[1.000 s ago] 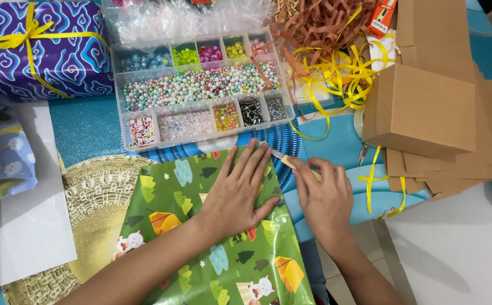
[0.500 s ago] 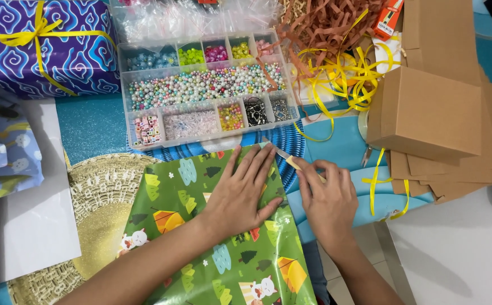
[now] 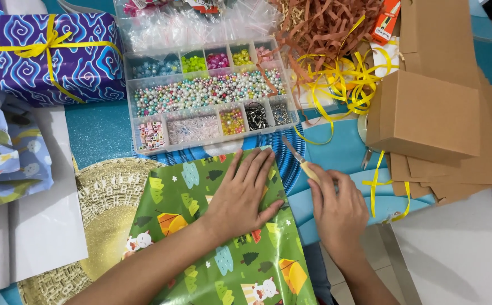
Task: Unrolling and cutting a specific length of patterned wrapping paper from a roll using a small utility knife.
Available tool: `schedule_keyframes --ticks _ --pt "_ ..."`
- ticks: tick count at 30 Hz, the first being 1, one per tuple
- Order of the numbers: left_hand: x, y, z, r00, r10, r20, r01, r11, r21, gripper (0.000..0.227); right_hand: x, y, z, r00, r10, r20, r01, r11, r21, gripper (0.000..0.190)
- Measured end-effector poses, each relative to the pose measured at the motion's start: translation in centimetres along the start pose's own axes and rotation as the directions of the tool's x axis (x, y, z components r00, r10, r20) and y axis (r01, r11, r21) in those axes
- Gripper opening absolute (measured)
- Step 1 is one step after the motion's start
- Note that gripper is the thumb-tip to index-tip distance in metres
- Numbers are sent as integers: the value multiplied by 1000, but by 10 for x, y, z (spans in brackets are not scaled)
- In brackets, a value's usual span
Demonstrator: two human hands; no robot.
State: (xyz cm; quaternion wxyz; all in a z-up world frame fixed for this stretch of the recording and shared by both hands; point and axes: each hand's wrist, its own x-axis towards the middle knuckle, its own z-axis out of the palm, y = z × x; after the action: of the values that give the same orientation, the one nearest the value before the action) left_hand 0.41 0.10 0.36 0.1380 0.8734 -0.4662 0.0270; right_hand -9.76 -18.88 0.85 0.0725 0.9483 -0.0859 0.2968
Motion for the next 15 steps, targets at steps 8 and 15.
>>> schedule_keyframes --ticks 8,15 --pt "2 -4 4 989 65 -130 -55 995 78 85 -2 36 -12 771 152 619 -614 -80 785 46" --pt "8 -31 -17 985 174 5 -172 973 -155 85 -14 51 5 668 -27 743 -694 -383 610 43"
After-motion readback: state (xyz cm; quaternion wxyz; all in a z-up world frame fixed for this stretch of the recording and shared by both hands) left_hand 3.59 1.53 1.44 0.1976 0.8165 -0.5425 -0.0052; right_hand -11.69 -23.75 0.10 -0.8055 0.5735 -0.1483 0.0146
